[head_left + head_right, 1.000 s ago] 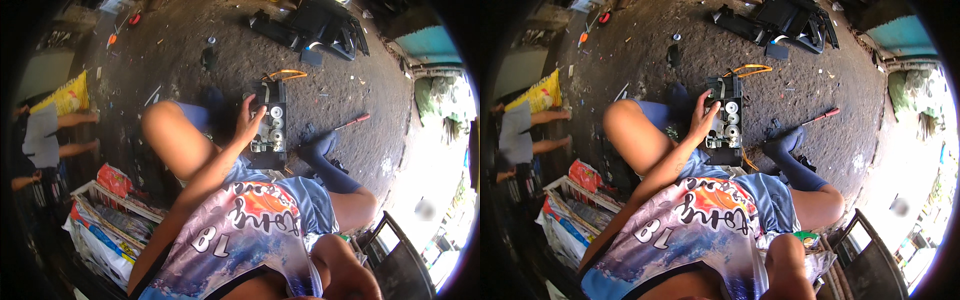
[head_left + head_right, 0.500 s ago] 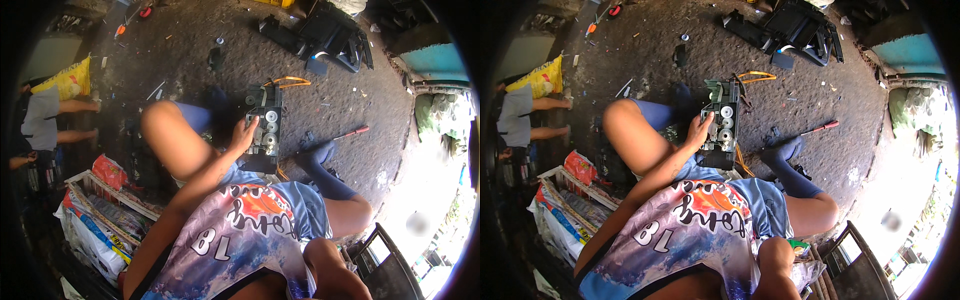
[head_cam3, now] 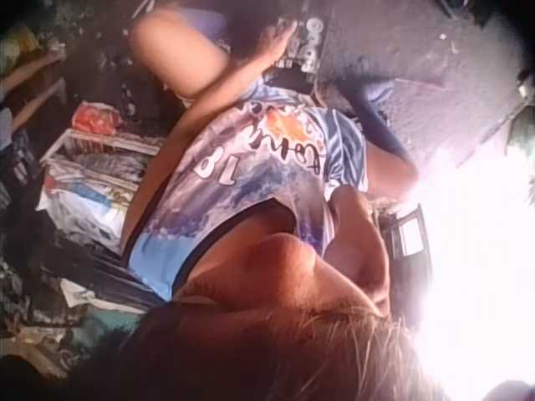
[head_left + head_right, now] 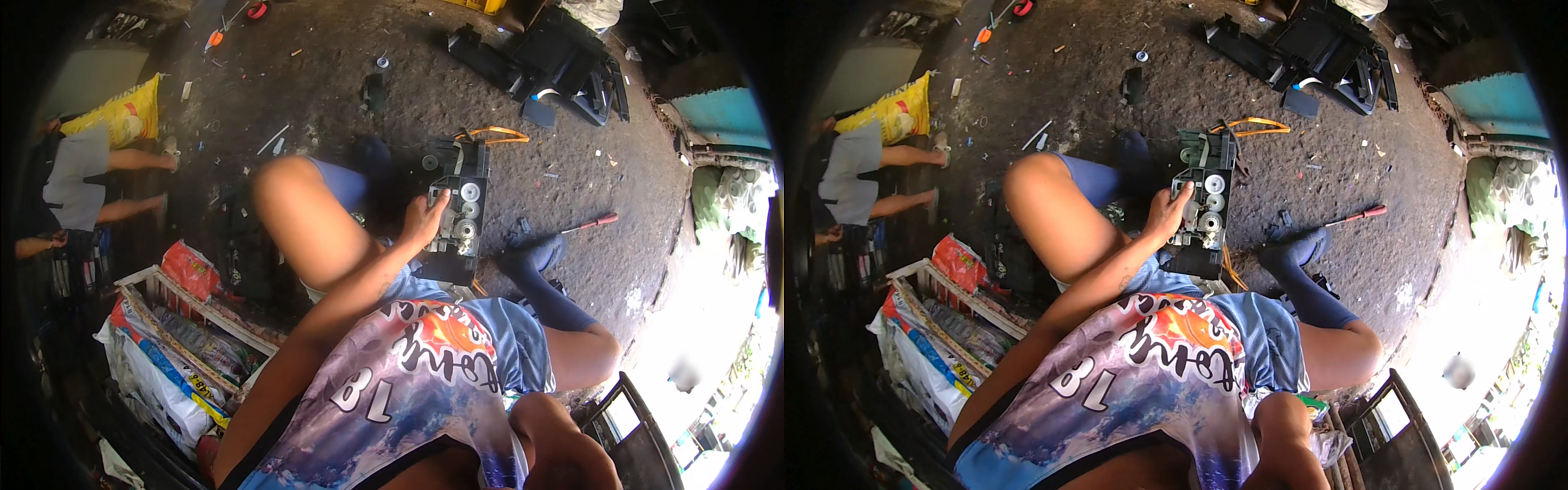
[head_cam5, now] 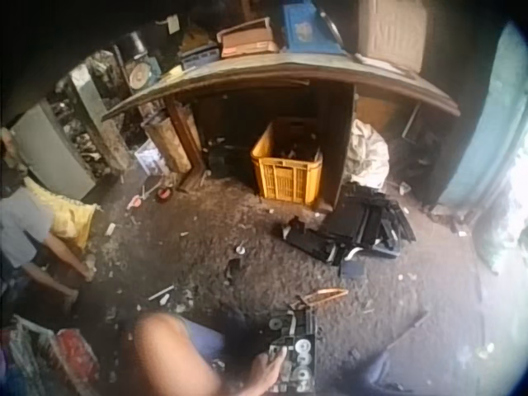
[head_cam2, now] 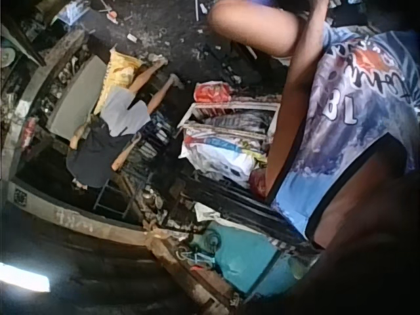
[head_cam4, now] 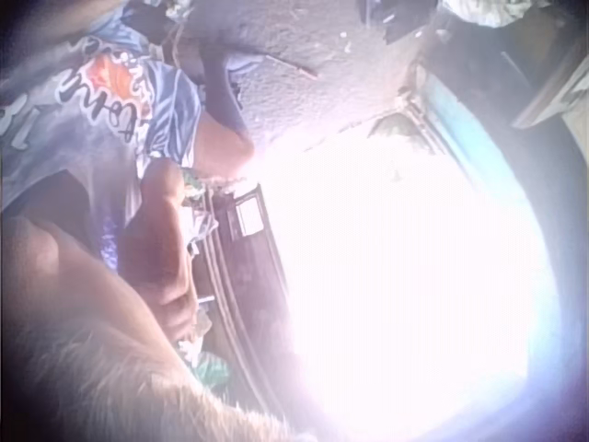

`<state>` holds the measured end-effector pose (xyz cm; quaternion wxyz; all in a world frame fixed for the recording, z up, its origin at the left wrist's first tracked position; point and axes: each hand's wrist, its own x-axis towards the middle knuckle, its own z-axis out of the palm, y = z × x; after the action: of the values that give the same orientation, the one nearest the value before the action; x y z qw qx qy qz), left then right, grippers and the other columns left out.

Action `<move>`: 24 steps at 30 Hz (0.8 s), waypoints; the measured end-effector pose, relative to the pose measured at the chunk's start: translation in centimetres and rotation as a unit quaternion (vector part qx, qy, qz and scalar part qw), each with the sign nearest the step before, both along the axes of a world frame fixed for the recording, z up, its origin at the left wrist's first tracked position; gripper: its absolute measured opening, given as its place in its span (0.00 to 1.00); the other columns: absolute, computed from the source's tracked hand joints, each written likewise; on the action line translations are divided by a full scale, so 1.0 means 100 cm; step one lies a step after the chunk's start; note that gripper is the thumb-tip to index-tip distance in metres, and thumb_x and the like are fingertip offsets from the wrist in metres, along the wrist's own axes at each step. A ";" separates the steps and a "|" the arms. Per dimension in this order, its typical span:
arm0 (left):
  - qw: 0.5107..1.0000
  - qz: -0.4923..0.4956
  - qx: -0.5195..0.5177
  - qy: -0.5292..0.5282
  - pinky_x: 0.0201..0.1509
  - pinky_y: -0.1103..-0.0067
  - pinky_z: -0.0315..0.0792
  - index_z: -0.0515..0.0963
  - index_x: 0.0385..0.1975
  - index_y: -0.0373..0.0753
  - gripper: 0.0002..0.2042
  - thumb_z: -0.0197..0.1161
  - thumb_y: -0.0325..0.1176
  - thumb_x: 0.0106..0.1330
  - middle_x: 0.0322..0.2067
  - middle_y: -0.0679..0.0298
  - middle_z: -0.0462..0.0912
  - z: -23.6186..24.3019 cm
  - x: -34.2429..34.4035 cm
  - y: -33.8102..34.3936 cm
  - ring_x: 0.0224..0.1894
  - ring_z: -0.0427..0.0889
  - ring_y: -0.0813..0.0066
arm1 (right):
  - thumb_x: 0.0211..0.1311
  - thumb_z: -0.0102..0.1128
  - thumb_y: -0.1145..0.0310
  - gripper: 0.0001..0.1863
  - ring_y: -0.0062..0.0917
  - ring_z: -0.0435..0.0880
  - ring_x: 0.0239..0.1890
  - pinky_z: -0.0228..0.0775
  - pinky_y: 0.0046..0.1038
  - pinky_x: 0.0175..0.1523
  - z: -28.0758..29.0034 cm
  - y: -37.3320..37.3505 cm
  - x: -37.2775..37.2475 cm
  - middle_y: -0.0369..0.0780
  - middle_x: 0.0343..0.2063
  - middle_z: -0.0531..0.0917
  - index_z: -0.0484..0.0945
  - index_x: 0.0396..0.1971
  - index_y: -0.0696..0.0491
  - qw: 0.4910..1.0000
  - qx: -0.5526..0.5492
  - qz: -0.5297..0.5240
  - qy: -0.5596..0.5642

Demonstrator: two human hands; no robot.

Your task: The person sits on the floor and uses a screwdriver to disassemble a black electronic device, removing screws and separating internal components. They manipulate wires and parts with their hands, occasionally adjusting the device's position.

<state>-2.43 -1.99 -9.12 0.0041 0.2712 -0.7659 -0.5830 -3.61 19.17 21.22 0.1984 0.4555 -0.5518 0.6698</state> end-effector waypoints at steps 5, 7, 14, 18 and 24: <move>0.998 -0.038 -0.014 -0.057 0.43 0.62 0.76 0.83 0.36 0.28 0.31 0.57 0.59 0.76 0.28 0.45 0.85 -0.002 0.001 -0.001 0.35 0.87 0.47 | 0.76 0.55 0.66 0.07 0.23 0.75 0.44 0.69 0.30 0.48 0.017 0.011 0.015 0.34 0.40 0.76 0.77 0.45 0.52 0.999 -0.021 0.002 0.029; 0.992 -0.051 0.001 -0.112 0.43 0.62 0.76 0.83 0.38 0.29 0.31 0.58 0.59 0.75 0.28 0.45 0.86 0.015 -0.014 0.002 0.36 0.87 0.47 | 0.76 0.56 0.66 0.07 0.23 0.75 0.44 0.69 0.30 0.49 0.019 0.020 0.022 0.34 0.41 0.76 0.76 0.46 0.52 0.999 -0.029 -0.007 0.043; 0.989 -0.097 0.031 0.105 0.38 0.67 0.75 0.85 0.40 0.33 0.22 0.61 0.50 0.77 0.27 0.54 0.86 0.150 -0.037 0.042 0.30 0.86 0.63 | 0.75 0.57 0.66 0.08 0.23 0.75 0.45 0.69 0.30 0.50 0.039 0.039 0.037 0.34 0.42 0.76 0.76 0.47 0.52 0.994 -0.066 -0.016 0.091; 0.986 -0.098 -0.034 0.130 0.36 0.68 0.74 0.84 0.41 0.32 0.23 0.62 0.51 0.77 0.27 0.53 0.87 0.125 -0.058 0.045 0.30 0.85 0.64 | 0.75 0.58 0.66 0.08 0.23 0.75 0.46 0.69 0.30 0.51 0.044 0.048 0.042 0.34 0.42 0.76 0.76 0.47 0.52 0.987 -0.089 -0.023 0.128; 0.977 -0.063 -0.005 0.205 0.32 0.72 0.72 0.85 0.41 0.33 0.21 0.63 0.50 0.77 0.23 0.62 0.85 0.157 -0.058 0.072 0.26 0.80 0.76 | 0.74 0.59 0.66 0.09 0.24 0.75 0.47 0.69 0.30 0.52 0.043 0.052 0.041 0.34 0.43 0.76 0.76 0.48 0.52 0.985 -0.085 -0.027 0.145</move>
<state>-8.20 5.20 6.61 0.1260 0.0968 -0.7672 -0.6214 0.47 24.32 25.54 0.3320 0.5140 -0.4701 0.6360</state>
